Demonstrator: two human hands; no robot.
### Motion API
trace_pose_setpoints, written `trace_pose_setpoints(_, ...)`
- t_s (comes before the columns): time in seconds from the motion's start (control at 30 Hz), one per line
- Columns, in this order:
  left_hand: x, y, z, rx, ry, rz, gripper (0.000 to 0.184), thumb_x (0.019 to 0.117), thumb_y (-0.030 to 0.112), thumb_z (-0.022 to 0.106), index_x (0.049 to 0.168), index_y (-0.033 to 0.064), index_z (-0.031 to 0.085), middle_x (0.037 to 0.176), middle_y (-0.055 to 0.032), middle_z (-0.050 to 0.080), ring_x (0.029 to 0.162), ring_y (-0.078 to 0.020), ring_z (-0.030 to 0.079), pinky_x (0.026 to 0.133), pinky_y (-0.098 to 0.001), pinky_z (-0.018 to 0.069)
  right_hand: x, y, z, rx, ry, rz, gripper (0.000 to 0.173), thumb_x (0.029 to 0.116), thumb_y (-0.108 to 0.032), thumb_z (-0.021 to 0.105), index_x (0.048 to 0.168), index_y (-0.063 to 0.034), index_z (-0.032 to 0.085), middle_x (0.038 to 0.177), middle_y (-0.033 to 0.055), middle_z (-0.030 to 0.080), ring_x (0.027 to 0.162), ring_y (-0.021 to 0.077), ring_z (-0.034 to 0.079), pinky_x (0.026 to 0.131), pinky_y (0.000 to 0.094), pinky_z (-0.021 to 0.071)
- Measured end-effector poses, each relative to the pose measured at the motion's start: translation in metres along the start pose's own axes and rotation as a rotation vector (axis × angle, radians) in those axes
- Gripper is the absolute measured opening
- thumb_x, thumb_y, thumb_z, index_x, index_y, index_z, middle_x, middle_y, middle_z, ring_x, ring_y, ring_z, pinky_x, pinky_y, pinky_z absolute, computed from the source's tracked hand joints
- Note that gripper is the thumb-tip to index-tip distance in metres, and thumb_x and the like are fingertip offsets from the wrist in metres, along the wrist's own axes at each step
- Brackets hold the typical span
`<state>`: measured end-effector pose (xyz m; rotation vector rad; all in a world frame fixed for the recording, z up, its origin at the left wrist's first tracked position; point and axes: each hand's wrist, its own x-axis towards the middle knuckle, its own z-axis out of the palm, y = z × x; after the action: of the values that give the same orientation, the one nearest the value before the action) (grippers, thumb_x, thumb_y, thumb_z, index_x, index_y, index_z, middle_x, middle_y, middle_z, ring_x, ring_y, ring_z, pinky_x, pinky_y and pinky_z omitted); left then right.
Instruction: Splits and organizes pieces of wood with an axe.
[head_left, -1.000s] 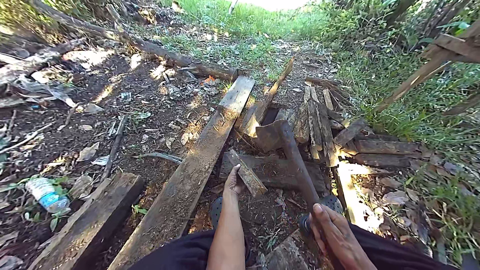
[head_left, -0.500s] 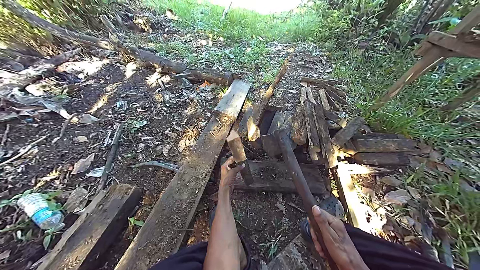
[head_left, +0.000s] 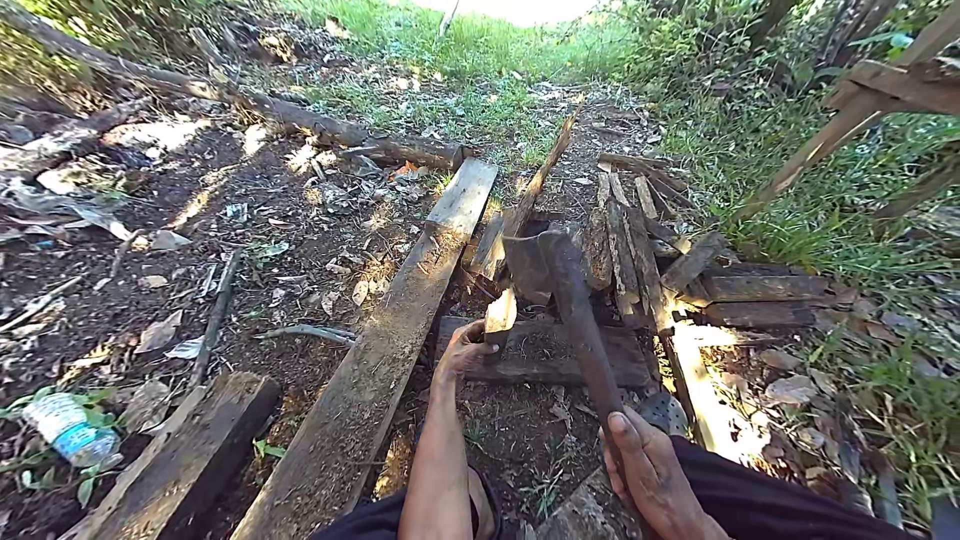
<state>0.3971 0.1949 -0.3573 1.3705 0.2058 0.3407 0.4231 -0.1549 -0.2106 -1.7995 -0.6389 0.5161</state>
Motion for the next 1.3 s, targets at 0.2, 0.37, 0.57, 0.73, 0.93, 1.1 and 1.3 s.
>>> trace_pose_setpoints(0.2, -0.006, -0.001, 0.004, 0.01, 0.062, 0.001, 0.075, 0.0799, -0.004, 0.08, 0.149, -0.0032, 0.048, 0.138, -0.0176, 0.064, 0.123, -0.0264, 0.065, 0.106, -0.0428, 0.0548, 0.003, 0.013, 0.008, -0.133, -0.052, 0.072, 0.068, 0.0993, -0.075, 0.033, 0.093, -0.0137, 0.062, 0.055, 0.0, 0.055, 0.039, 0.0155, 0.053, 0.037, 0.0346, 0.0499)
trace_pose_setpoints(0.37, -0.014, -0.006, 0.042, 0.351, 0.437, -0.033, 0.12, 0.0592, 0.026, 0.097, 0.157, -0.0013, 0.033, 0.153, -0.0221, 0.048, 0.139, -0.0277, 0.052, 0.113, -0.0416, 0.0474, 0.003, 0.014, 0.014, -0.201, -0.006, 0.073, 0.067, 0.0979, -0.077, 0.034, 0.091, -0.0153, 0.061, 0.055, -0.0007, 0.055, 0.039, 0.0148, 0.054, 0.038, 0.0351, 0.0506)
trace_pose_setpoints(0.57, -0.004, 0.003, 0.093, 0.966, 0.633, -0.123, 0.077, 0.0794, 0.042, 0.085, 0.14, 0.004, 0.059, 0.127, -0.0153, 0.07, 0.109, -0.031, 0.071, 0.091, -0.0542, 0.0592, -0.003, 0.005, 0.012, -0.04, -0.073, 0.163, 0.07, 0.0981, -0.076, 0.034, 0.094, -0.012, 0.061, 0.056, 0.0023, 0.056, 0.039, 0.0173, 0.054, 0.037, 0.0352, 0.0512)
trace_pose_setpoints(0.73, -0.003, 0.006, 0.084, 0.978, 0.667, -0.057, 0.059, 0.079, 0.039, 0.084, 0.125, 0.0047, 0.068, 0.11, -0.0106, 0.076, 0.099, -0.0263, 0.074, 0.087, -0.0515, 0.0604, -0.004, -0.003, 0.013, -0.008, -0.096, 0.142, 0.067, 0.0993, -0.074, 0.037, 0.092, -0.0124, 0.062, 0.058, 0.0021, 0.059, 0.042, 0.0177, 0.058, 0.039, 0.0347, 0.0532)
trace_pose_setpoints(0.93, 0.013, 0.032, 0.056, 0.756, 0.629, 0.065, 0.063, 0.0743, 0.038, 0.088, 0.124, 0.0071, 0.067, 0.109, -0.0083, 0.074, 0.102, -0.0197, 0.072, 0.094, -0.0489, 0.0589, -0.008, -0.018, 0.018, 0.152, -0.095, 0.041, 0.064, 0.1029, -0.068, 0.036, 0.095, -0.0101, 0.061, 0.061, 0.0033, 0.063, 0.046, 0.0193, 0.062, 0.043, 0.0356, 0.0579)
trace_pose_setpoints(1.1, 0.014, 0.001, 0.025, 0.879, 0.633, 0.113, 0.062, 0.075, 0.034, 0.088, 0.123, 0.0004, 0.068, 0.12, -0.0149, 0.071, 0.11, -0.0244, 0.07, 0.099, -0.0463, 0.0575, -0.002, -0.026, 0.022, 0.175, -0.073, -0.03, 0.062, 0.1032, -0.067, 0.037, 0.094, -0.0097, 0.059, 0.062, 0.0027, 0.062, 0.044, 0.0187, 0.061, 0.041, 0.0355, 0.0575)
trace_pose_setpoints(1.3, 0.013, -0.003, 0.033, 0.915, 0.607, 0.031, 0.06, 0.0757, 0.037, 0.086, 0.122, 0.0041, 0.069, 0.115, -0.011, 0.074, 0.105, -0.0238, 0.073, 0.095, -0.0487, 0.059, 0.0, -0.027, 0.031, 0.118, -0.047, -0.026, 0.066, 0.1004, -0.072, 0.036, 0.095, -0.0113, 0.06, 0.058, 0.0007, 0.059, 0.04, 0.0157, 0.056, 0.036, 0.0336, 0.053)
